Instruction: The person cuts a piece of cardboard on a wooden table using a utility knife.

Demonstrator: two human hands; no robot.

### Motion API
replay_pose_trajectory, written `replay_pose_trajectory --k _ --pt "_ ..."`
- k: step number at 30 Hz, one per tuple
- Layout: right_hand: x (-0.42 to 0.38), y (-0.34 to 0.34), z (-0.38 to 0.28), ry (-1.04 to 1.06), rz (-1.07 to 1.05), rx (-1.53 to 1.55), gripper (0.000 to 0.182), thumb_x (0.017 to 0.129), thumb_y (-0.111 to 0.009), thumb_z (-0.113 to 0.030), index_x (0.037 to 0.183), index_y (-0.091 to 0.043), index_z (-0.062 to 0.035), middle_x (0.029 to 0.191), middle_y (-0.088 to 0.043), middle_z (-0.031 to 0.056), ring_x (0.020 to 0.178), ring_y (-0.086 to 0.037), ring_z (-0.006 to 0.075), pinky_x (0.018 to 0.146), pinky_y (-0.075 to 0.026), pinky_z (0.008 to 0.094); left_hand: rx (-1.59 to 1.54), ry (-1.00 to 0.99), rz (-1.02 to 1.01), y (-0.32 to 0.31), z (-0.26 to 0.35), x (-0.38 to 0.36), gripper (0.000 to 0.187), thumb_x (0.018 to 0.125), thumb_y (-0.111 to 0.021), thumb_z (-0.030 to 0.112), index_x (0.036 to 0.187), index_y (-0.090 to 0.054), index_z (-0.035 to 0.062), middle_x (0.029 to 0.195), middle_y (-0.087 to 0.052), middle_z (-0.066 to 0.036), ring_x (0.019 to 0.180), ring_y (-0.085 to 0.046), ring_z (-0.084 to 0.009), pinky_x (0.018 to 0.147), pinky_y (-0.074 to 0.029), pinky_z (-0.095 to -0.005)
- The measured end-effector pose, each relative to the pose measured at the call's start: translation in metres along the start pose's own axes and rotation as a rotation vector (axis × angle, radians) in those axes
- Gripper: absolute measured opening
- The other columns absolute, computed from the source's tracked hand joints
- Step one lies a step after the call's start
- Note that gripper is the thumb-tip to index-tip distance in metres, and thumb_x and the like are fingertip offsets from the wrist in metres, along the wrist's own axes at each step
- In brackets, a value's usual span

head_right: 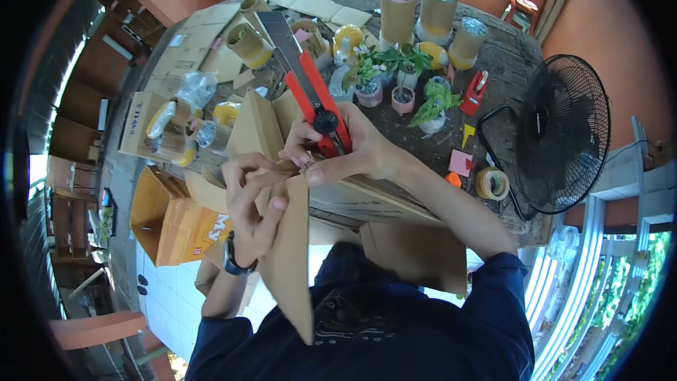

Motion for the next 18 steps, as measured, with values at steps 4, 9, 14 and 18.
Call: replay_pose_trajectory --k 4,9,14,18 --pt "0.008 0.001 0.007 -0.020 0.002 -0.036 0.043 0.070 -0.084 -0.016 0.082 -0.043 -0.0118 0.083 -0.058 0.0038 0.083 -0.057 0.0149 0.103 -0.045 0.0416 -0.509 0.212 -0.166 -0.020 -0.017 0.008 0.036 0.091 -0.061 0.026 0.105 -0.062 -0.0070 0.092 -0.062 -0.022 0.084 -0.061 -0.0366 0.080 -0.047 -0.0410" --pt "0.011 -0.002 0.002 -0.041 0.145 -0.304 0.031 0.084 -0.073 -0.026 0.087 -0.049 -0.0075 0.085 -0.060 0.0038 0.082 -0.055 0.0105 0.087 -0.046 0.0317 -0.734 0.087 -0.366 -0.020 -0.039 0.022 0.038 0.087 -0.065 0.030 0.097 -0.060 -0.0063 0.088 -0.061 -0.019 0.080 -0.060 -0.0334 0.073 -0.047 -0.0377" --pt "-0.010 -0.001 -0.065 -0.264 0.347 -0.803 0.038 0.094 -0.063 -0.033 0.108 -0.057 0.0015 0.087 -0.062 0.0048 0.073 -0.054 0.0103 0.066 -0.041 0.0254 -0.743 -0.019 -0.285 -0.025 -0.044 0.027 0.036 0.086 -0.067 0.030 0.090 -0.060 -0.0045 0.083 -0.058 -0.016 0.076 -0.058 -0.0322 0.069 -0.045 -0.0382" --pt "-0.018 -0.039 -0.122 -0.278 0.232 -1.338 0.052 0.089 -0.068 -0.038 0.116 -0.059 0.0058 0.078 -0.063 0.0079 0.060 -0.056 0.0135 0.056 -0.040 0.0263 -0.693 -0.002 -0.297 -0.024 -0.050 0.028 0.034 0.084 -0.070 0.030 0.086 -0.059 -0.0027 0.084 -0.058 -0.016 0.076 -0.058 -0.0332 0.069 -0.046 -0.0388"
Point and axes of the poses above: each hand's wrist, its own x-axis towards the middle knuckle, its own y-axis out of the back of the hand, z = x × y, the point moved 6 cm from there along x, towards the middle knuckle
